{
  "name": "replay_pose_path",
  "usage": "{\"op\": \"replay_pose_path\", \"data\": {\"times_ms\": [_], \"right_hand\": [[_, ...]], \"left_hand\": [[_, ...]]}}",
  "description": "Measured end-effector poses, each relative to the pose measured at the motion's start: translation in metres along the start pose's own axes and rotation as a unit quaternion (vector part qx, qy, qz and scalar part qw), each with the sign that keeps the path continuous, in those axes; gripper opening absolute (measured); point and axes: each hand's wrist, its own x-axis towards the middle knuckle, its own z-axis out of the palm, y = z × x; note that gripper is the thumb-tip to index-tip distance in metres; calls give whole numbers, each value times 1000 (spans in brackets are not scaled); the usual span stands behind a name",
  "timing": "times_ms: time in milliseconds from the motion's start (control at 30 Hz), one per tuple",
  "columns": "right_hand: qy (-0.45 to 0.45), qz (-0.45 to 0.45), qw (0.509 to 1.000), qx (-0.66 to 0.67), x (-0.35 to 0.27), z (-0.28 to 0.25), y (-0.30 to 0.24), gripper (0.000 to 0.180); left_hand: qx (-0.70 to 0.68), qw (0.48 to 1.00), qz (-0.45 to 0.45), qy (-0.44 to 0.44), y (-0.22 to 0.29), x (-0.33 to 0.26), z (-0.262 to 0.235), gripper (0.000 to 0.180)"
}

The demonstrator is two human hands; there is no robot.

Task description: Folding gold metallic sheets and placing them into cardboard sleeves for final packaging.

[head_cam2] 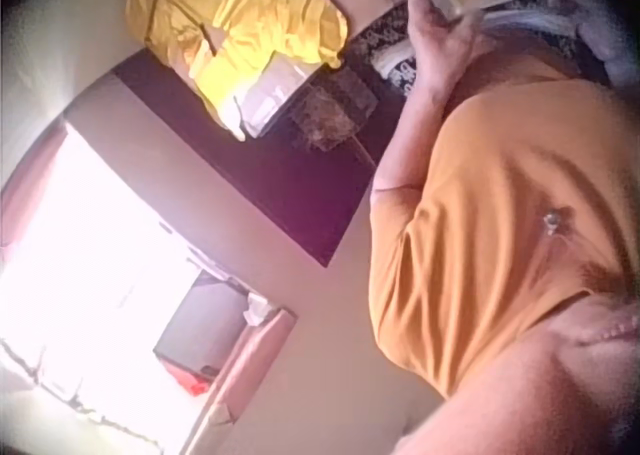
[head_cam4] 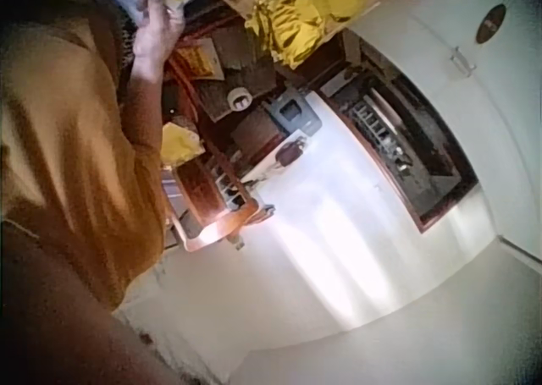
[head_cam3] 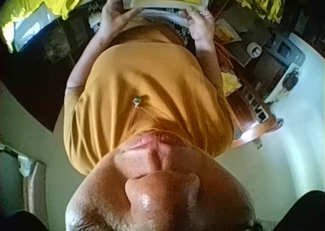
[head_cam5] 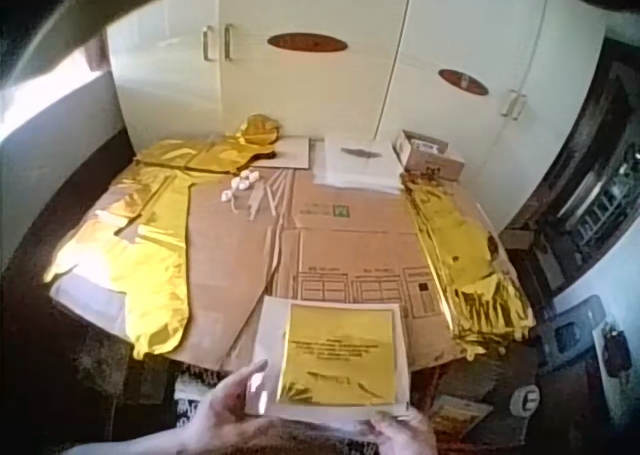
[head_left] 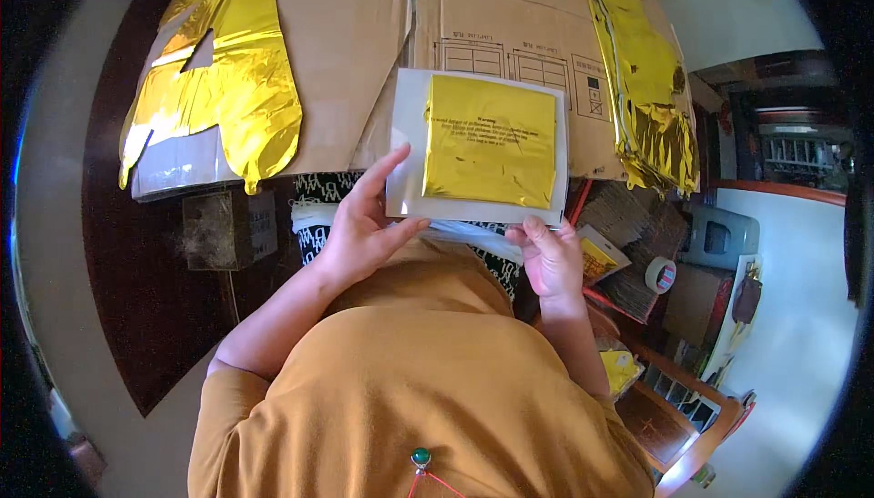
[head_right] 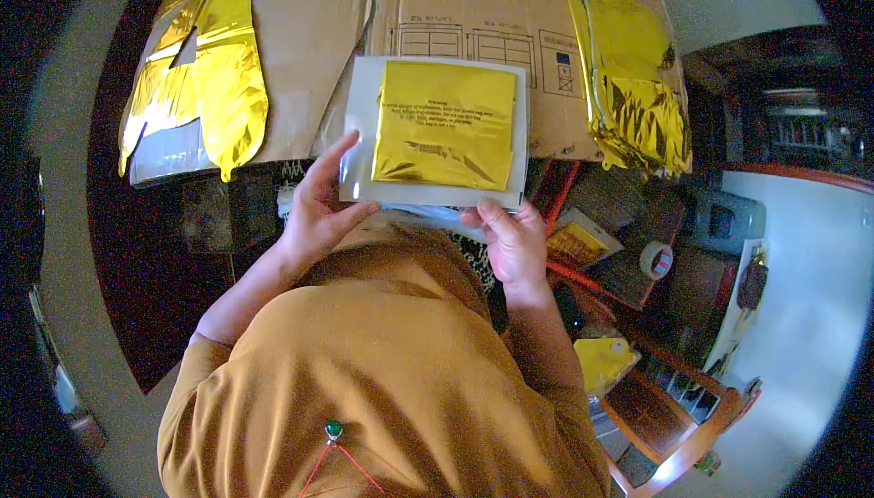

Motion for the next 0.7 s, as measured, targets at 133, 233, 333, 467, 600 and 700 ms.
{"op": "replay_pose_path", "data": {"times_ms": [133, 233, 333, 467, 600, 700], "right_hand": [[21, -3, 1000, 1, 2, -5, 5, 20], [45, -21, 999, 5, 3, 8, 4, 22], [77, -34, 995, -61, 5, 5, 4, 24], [93, -35, 985, -143, 15, 6, -1, 23], [102, -52, 982, -152, 27, 15, -4, 19], [98, -85, 974, -184, 33, 19, -2, 19]], "left_hand": [[-14, 998, -58, -14, -9, 0, -2, 72], [42, 998, -40, -5, -14, -1, -1, 70], [147, 988, -45, 7, -7, 0, 2, 71], [513, 855, -66, -39, 33, 14, -5, 76], [640, 761, 107, -29, 59, 34, 6, 91], [577, 755, 302, -76, 24, 55, 5, 87]]}}
